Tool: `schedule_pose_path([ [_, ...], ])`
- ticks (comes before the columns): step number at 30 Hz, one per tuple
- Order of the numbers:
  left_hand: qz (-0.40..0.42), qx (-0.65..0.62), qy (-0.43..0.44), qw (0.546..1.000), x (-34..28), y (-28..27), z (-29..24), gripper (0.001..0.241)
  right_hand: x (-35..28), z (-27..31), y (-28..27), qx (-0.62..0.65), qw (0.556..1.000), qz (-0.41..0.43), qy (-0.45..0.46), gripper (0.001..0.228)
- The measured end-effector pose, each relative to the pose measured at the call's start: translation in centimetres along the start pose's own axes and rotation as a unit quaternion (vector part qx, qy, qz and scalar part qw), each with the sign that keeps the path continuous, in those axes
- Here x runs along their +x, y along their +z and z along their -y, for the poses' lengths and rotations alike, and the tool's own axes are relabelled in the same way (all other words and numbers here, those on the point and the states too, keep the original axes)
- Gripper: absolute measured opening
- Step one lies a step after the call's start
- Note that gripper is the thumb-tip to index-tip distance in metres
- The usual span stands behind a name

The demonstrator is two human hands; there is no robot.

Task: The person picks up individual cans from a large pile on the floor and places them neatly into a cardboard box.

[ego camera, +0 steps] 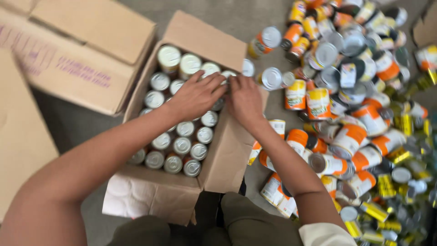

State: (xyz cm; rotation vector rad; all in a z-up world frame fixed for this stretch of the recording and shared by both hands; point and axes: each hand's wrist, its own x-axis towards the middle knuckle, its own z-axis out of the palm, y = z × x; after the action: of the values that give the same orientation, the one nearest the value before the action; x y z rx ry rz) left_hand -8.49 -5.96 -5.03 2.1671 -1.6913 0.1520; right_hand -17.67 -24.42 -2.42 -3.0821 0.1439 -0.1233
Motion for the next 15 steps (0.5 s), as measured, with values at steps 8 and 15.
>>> schedule_pose_path([
  [8,0.024,0.053,0.046,0.997,2.1,1.6,-0.4,0.071,-8.6,-9.5,2.0,0.259,0.942,-0.194,0.087,0.048],
  [15,0.03,0.033,-0.005,0.999,3.6,2.1,0.0,0.045,-12.6,-27.8,5.6,-0.066,0.939,-0.074,0.329,0.103],
])
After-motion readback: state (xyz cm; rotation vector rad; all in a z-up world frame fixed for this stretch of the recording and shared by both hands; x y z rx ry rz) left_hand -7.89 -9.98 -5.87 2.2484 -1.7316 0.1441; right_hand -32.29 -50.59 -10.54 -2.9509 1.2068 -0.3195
